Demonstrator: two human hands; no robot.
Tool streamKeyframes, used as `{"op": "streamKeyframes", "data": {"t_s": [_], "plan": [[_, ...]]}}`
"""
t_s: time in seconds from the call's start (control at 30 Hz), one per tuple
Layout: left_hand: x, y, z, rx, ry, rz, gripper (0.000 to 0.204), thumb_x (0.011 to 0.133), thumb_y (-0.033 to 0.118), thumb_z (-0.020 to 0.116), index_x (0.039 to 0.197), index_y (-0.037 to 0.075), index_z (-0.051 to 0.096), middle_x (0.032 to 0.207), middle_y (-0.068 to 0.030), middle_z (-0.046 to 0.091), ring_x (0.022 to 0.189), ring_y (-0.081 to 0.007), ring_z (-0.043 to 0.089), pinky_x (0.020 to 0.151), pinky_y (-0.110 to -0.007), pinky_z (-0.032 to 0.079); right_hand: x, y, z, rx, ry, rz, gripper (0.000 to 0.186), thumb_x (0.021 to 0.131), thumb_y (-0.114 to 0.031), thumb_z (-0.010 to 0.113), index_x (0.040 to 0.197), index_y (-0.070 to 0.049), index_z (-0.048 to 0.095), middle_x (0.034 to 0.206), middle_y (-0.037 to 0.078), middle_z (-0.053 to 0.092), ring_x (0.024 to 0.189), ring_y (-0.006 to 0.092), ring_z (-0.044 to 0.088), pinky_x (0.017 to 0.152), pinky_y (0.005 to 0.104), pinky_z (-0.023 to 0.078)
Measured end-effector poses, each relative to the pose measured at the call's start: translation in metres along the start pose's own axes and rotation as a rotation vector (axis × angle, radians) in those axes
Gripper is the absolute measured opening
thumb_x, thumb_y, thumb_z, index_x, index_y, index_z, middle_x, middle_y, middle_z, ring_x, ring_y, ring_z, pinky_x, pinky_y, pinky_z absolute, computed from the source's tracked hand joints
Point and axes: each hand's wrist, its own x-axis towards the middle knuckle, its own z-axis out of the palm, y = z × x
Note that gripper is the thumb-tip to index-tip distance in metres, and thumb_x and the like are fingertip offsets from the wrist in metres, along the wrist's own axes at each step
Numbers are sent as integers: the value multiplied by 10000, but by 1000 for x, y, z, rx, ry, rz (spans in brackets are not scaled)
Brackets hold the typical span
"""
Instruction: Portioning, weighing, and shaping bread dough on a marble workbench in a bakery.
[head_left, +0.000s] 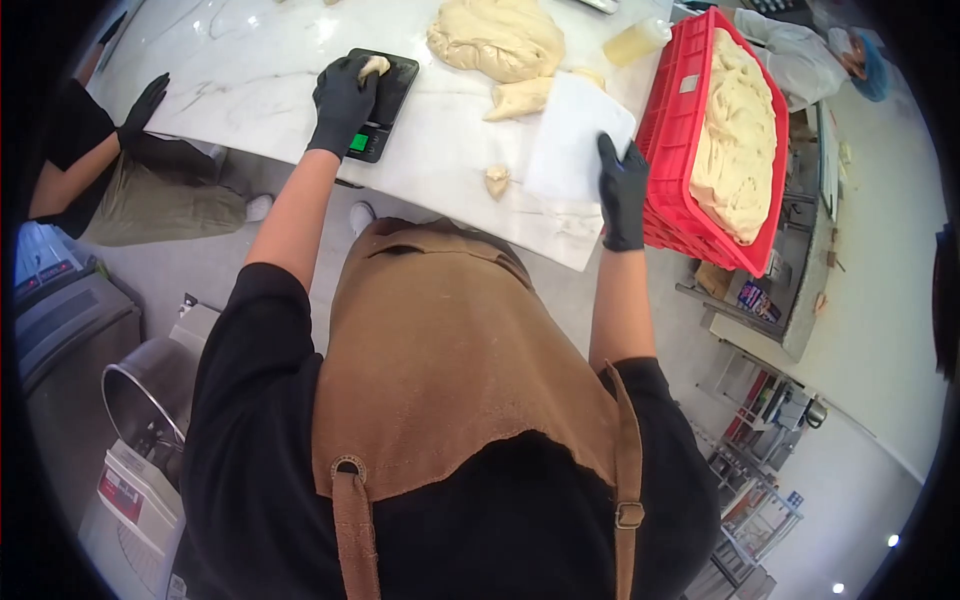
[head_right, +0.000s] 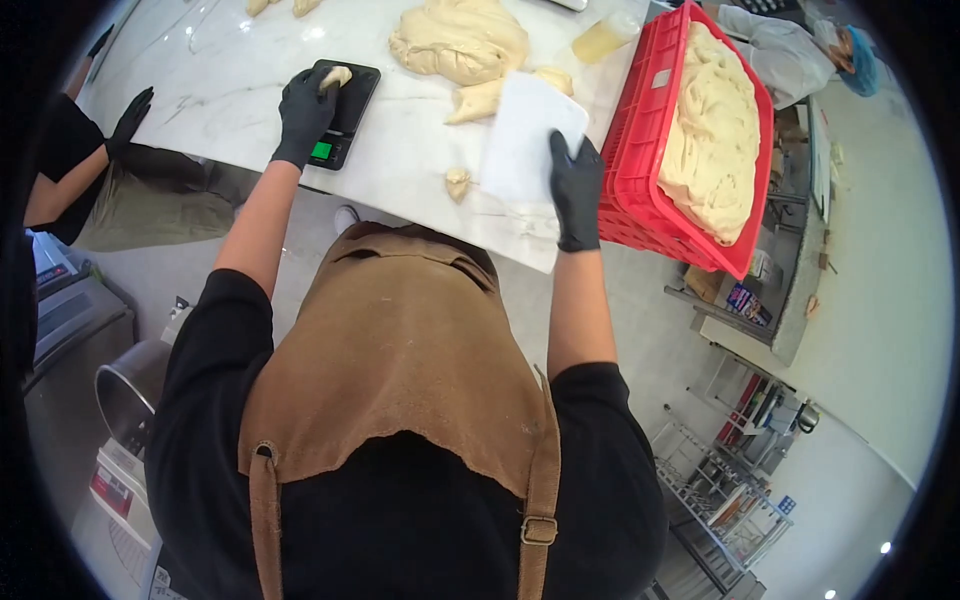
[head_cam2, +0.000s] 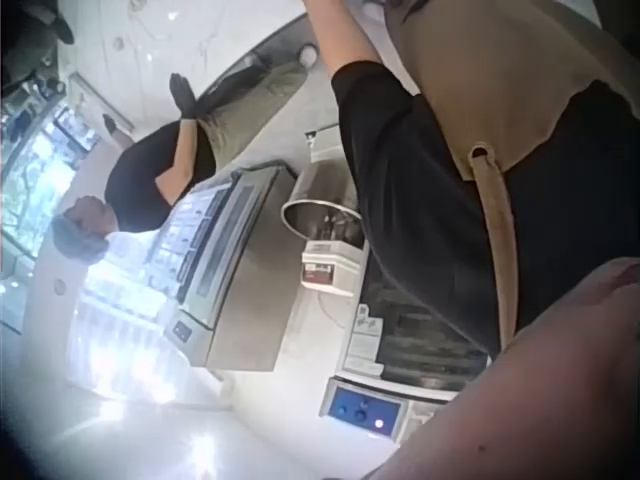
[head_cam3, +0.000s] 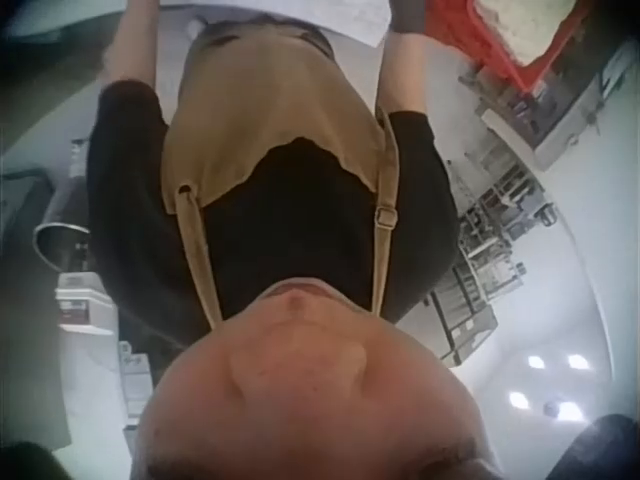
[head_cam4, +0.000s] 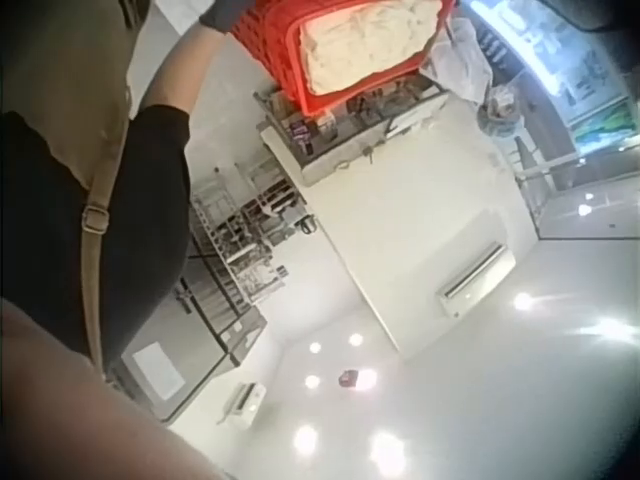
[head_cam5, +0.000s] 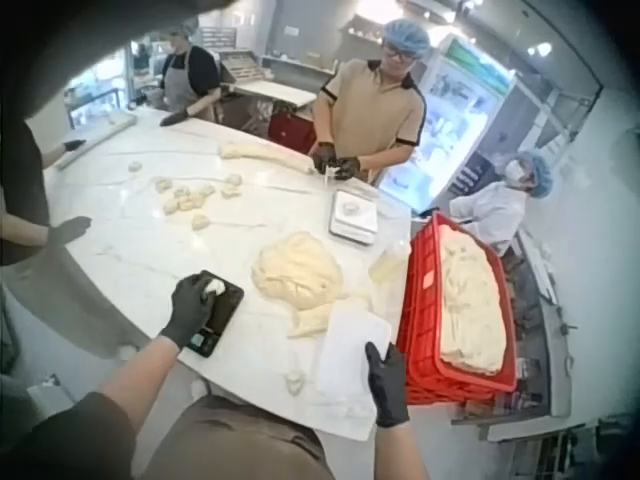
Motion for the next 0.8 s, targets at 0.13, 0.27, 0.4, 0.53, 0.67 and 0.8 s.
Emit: {"op": "streamKeyframes", "data": {"t_s": [0.13,0.27,0.4,0.53,0.67,0.8], "plan": [[-57,30,41,-539,-191,103,548,917,291,647,1424,143,505,1474,-199,432,1368,-361,396,1127,-439,334,-37,31,-37,39,151,83,326,929,-168,679,1148,72,663,1019,123,722,919,165,650,819,321,500],[-112,108,40,-411,-847,835,501,897,252,632,1379,139,551,1523,-124,430,1365,-317,427,1108,-469,337,-64,42,-51,42,145,217,334,949,-134,644,1222,60,639,1135,93,700,971,171,641,855,312,494],[-100,135,69,-370,-916,698,307,943,326,610,1176,132,657,1115,-82,650,1002,-281,628,816,-427,496,-72,29,-46,17,166,160,350,960,-142,628,1245,62,627,1158,105,694,1003,166,631,889,313,482],[-84,153,55,-439,-695,479,332,927,405,622,1121,140,666,1034,-66,648,951,-284,624,784,-459,486,-77,2,-47,-30,191,173,373,959,-153,627,1255,74,614,1147,125,698,1020,185,636,905,317,478],[-116,128,74,-116,-548,572,582,947,478,568,1394,107,525,1481,-149,468,1389,-368,384,1123,-580,261,-81,-1,-41,-45,167,186,359,961,-165,623,1238,64,625,1132,141,708,1010,213,657,893,332,484],[-97,125,53,-156,-703,567,799,929,541,563,1533,79,315,1599,-192,270,1490,-361,216,1173,-632,62,-82,0,-33,-273,56,78,301,958,-183,637,1130,62,664,1022,180,733,921,251,693,826,367,507]]}}
